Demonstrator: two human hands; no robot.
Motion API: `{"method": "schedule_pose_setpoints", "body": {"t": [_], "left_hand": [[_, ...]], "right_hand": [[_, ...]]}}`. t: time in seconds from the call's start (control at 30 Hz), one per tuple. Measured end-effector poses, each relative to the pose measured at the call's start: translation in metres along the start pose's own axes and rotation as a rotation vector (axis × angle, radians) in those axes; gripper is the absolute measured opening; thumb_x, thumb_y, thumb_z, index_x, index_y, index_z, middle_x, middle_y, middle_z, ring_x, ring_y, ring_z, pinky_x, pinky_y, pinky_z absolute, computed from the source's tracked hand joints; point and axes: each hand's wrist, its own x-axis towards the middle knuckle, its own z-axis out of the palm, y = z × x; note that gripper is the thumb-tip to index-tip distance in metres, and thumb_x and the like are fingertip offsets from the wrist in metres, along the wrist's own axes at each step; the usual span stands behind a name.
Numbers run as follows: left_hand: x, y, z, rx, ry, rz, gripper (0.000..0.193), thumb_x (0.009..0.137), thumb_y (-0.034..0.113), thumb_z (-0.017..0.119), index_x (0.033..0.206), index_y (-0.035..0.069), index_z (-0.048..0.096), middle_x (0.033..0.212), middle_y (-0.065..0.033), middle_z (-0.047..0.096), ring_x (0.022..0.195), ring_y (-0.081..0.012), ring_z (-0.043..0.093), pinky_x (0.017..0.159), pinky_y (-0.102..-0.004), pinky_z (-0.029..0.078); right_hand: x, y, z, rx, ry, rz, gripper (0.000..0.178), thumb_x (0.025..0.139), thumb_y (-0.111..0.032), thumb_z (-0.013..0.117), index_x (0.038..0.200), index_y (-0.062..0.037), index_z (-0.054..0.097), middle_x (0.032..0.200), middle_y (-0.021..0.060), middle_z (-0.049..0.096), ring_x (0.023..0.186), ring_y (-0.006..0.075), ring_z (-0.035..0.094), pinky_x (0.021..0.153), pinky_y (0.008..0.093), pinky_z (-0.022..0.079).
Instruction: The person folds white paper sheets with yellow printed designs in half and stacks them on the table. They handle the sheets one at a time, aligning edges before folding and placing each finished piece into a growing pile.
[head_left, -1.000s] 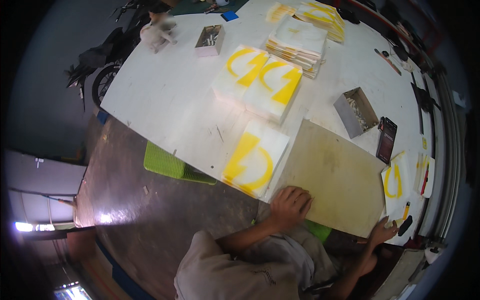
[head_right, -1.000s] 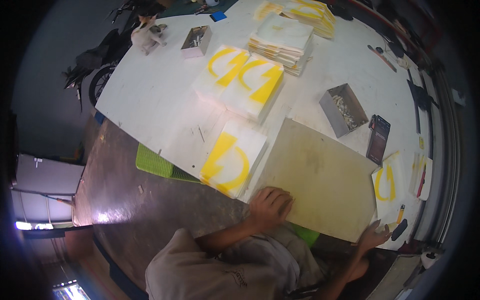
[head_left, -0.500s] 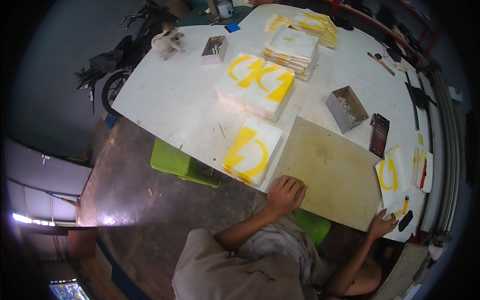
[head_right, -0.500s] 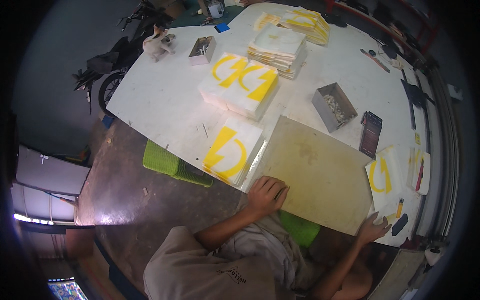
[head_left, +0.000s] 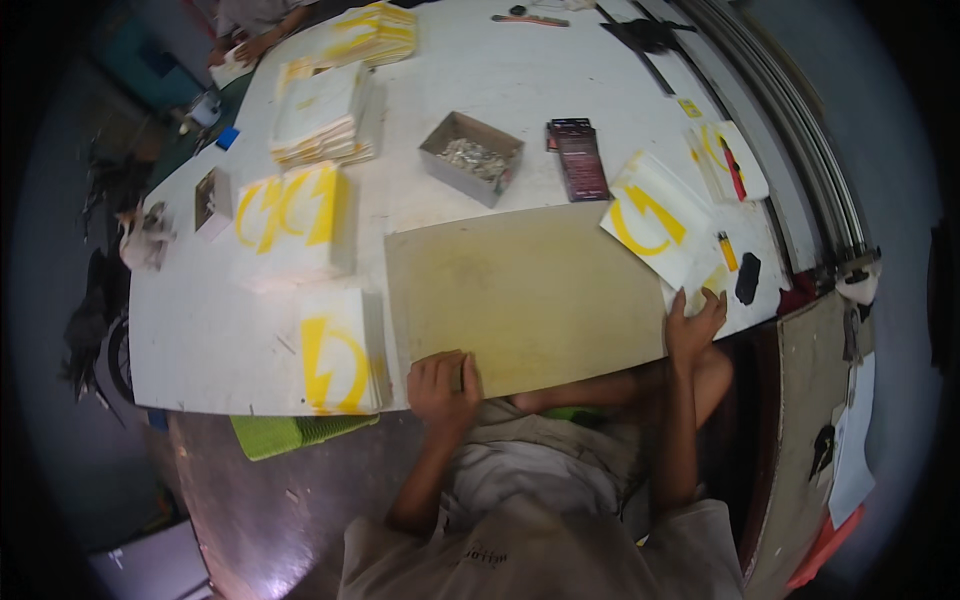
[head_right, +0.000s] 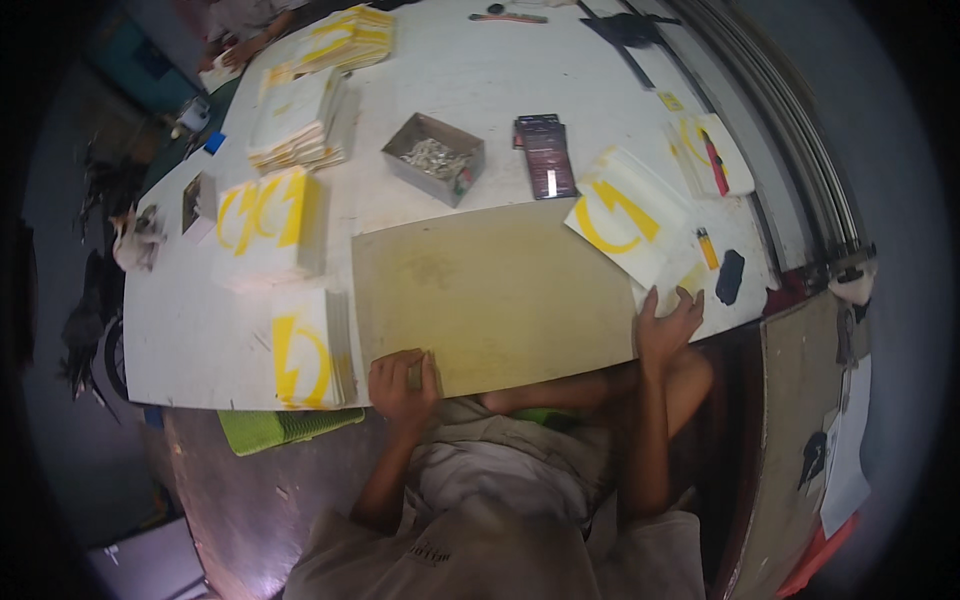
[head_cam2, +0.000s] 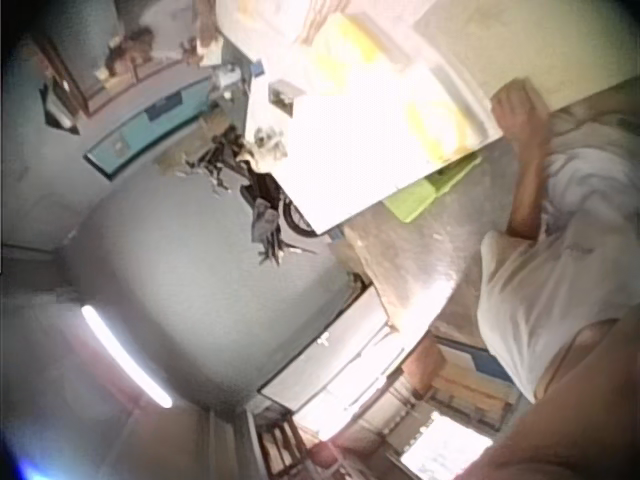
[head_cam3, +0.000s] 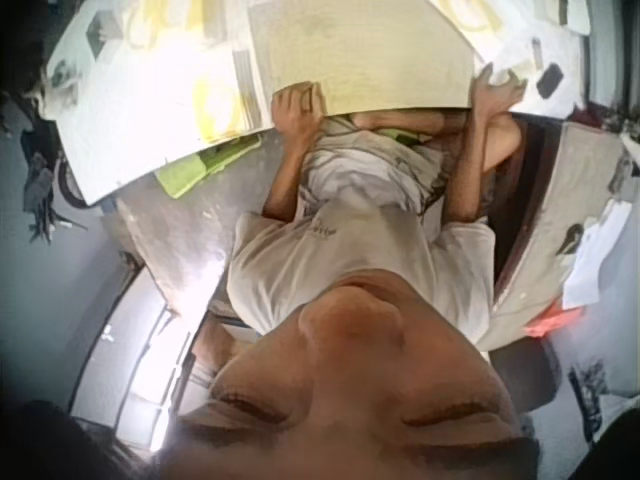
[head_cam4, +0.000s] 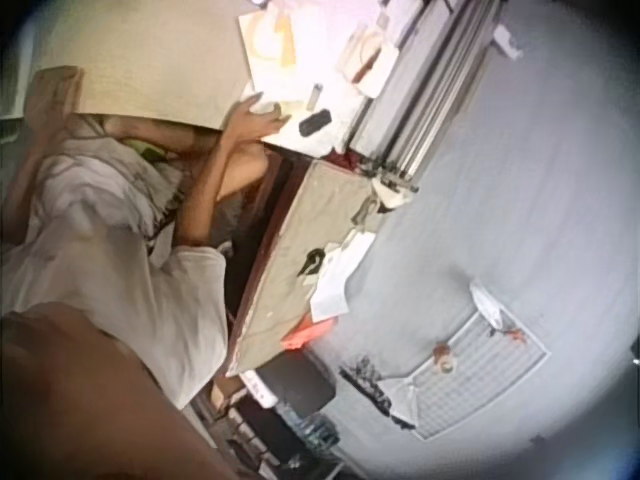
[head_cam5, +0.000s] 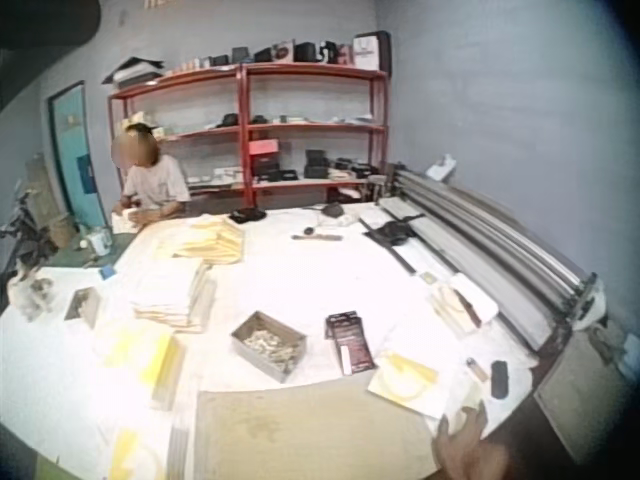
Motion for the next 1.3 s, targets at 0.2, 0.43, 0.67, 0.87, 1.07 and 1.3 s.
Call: {"method": "schedule_pose_setpoints", "body": {"t": [0.2,0.43,0.67,0.87,1.07,1.3], "left_hand": [[0.002,0.0,0.006,0.014,-0.005,0.028,0.014,0.074,0.006,0.077,0.084,0.008,0.066,0.086,-0.0074,0.068,0.079,-0.0269,0.064,0.07,-0.0372,0.05],[0.006,-0.004,0.007,0.048,-0.025,0.034,0.011,0.077,0.006,0.075,0.081,0.007,0.065,0.08,-0.0068,0.066,0.075,-0.0274,0.061,0.068,-0.0376,0.048],[0.006,-0.001,0.006,0.038,-0.055,0.016,0.013,0.077,0.005,0.075,0.08,0.007,0.063,0.082,-0.0064,0.066,0.075,-0.0273,0.061,0.068,-0.0367,0.048],[0.006,0.009,0.008,-0.008,-0.059,-0.019,0.013,0.078,0.0,0.073,0.082,0.004,0.061,0.082,-0.0088,0.066,0.076,-0.0286,0.06,0.07,-0.0392,0.048],[0.003,-0.002,0.003,-0.011,-0.073,-0.035,0.012,0.076,0.001,0.072,0.083,0.007,0.063,0.082,-0.008,0.066,0.074,-0.0276,0.061,0.069,-0.0386,0.047],[0.011,0.0,-0.001,-0.004,0.009,-0.065,0.016,0.072,0.005,0.077,0.083,0.01,0.066,0.083,-0.0034,0.066,0.075,-0.0256,0.062,0.067,-0.0351,0.049]], "right_hand": [[0.001,-0.014,-0.011,-0.03,0.012,0.067,0.045,0.083,-0.026,0.072,0.117,0.0001,0.057,0.138,0.0286,0.045,0.126,0.0452,0.041,0.104,0.0573,0.032],[0.004,-0.053,-0.024,-0.027,-0.09,-0.259,0.042,0.081,-0.022,0.073,0.116,-0.0012,0.06,0.132,0.0194,0.052,0.121,0.0368,0.047,0.099,0.0526,0.034],[0.063,-0.096,-0.017,0.125,-0.475,-0.491,0.047,0.081,-0.023,0.076,0.121,-0.0013,0.061,0.128,0.0207,0.057,0.122,0.0365,0.052,0.107,0.0527,0.034],[0.085,-0.071,-0.012,0.115,-0.664,-0.428,0.05,0.079,-0.026,0.078,0.119,-0.0018,0.063,0.124,0.0228,0.061,0.118,0.0394,0.055,0.105,0.0492,0.039],[0.087,-0.084,-0.007,0.13,-0.649,-0.512,0.046,0.077,-0.023,0.079,0.115,-0.0004,0.064,0.119,0.0239,0.064,0.112,0.0407,0.058,0.101,0.0479,0.043],[0.081,-0.057,-0.002,0.136,-0.657,-0.532,0.024,0.09,-0.01,0.064,0.105,0.0083,0.066,0.124,0.0312,0.06,0.111,0.0461,0.059,0.097,0.0484,0.046]]}}
